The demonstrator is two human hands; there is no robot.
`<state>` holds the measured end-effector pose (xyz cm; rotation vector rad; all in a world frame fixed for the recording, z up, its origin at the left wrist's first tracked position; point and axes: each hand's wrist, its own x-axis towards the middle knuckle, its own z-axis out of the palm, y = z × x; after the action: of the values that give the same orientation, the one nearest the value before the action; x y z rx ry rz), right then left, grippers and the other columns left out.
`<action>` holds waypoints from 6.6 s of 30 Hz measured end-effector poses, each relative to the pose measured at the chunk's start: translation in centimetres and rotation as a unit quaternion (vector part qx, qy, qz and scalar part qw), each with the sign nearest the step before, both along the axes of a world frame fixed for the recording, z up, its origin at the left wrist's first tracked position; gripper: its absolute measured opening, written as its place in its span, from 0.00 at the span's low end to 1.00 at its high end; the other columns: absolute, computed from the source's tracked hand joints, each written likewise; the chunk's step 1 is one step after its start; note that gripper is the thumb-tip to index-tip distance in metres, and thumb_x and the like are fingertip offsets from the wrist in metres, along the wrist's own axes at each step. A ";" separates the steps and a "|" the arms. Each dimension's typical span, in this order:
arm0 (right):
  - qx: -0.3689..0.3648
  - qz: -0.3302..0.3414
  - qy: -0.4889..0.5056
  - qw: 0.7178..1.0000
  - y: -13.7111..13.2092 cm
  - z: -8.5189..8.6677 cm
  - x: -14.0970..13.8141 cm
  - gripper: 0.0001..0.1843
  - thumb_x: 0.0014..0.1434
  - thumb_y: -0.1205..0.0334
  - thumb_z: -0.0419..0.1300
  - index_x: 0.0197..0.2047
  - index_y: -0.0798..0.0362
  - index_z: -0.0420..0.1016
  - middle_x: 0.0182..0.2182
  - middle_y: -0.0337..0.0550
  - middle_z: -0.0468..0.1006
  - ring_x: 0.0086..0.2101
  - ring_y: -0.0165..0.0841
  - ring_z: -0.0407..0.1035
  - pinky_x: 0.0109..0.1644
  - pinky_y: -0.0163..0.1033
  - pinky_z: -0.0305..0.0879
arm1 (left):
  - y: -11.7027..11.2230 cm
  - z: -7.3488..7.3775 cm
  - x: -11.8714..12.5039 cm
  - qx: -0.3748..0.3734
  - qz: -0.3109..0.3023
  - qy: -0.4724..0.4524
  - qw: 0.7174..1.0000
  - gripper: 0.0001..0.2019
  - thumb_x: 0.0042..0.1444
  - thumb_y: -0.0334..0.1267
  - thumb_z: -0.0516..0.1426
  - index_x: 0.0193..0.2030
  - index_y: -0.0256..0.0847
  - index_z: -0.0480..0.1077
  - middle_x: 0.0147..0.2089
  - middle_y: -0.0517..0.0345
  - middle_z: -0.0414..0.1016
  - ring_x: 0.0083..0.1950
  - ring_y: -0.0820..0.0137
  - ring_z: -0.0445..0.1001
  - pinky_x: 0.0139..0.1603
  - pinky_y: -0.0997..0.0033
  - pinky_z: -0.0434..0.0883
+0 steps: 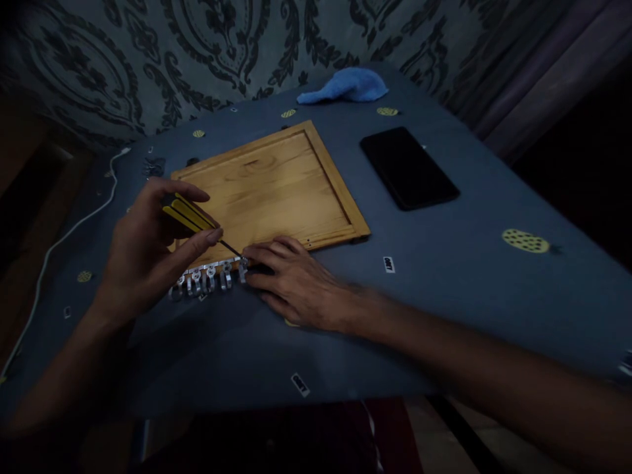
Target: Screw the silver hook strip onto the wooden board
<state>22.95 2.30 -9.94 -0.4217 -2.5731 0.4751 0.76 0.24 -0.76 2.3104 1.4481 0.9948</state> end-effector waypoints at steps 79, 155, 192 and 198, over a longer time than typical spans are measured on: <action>0.022 0.001 0.009 1.000 -0.1 -0.9 0.2 0.13 0.69 0.66 0.56 0.54 0.55 0.78 0.65 0.61 0.70 0.66 0.48 0.63 0.65 0.64 0.62 | 3.1 -5.2 -7.8 -0.177 0.129 -0.131 0.967 0.21 0.44 0.54 0.69 0.33 0.41 0.69 0.27 0.63 0.67 0.28 0.72 0.64 0.28 0.73 0.60; -0.013 -0.030 0.100 0.994 0.0 -0.5 -0.1 0.13 0.69 0.67 0.58 0.56 0.50 0.72 0.58 0.54 0.78 0.59 0.44 0.71 0.62 0.60 0.69 | -1.1 -4.4 -3.1 -0.188 -0.097 0.181 0.961 0.22 0.62 0.53 0.63 0.55 0.41 0.71 0.51 0.50 0.73 0.54 0.56 0.72 0.53 0.56 0.72; 0.019 -0.027 0.076 0.997 -0.5 -0.8 -0.8 0.18 0.71 0.63 0.57 0.62 0.50 0.70 0.61 0.56 0.74 0.62 0.45 0.68 0.63 0.61 0.66 | -1.0 -4.9 -3.8 -0.227 -0.076 0.101 0.966 0.41 0.54 0.44 0.70 0.70 0.44 0.56 0.66 0.42 0.71 0.68 0.51 0.70 0.65 0.49 0.70; 0.020 -0.027 0.070 0.997 -0.5 -0.8 -0.9 0.15 0.71 0.64 0.57 0.60 0.51 0.71 0.60 0.57 0.75 0.61 0.45 0.69 0.63 0.60 0.67 | -1.2 -4.9 -3.7 -0.230 -0.071 0.092 0.966 0.40 0.55 0.43 0.70 0.69 0.44 0.57 0.66 0.44 0.71 0.67 0.52 0.71 0.65 0.51 0.70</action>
<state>22.04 1.85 -10.77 -0.4283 -2.4258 0.4181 -2.93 -0.91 -5.70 2.1572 1.3753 0.3582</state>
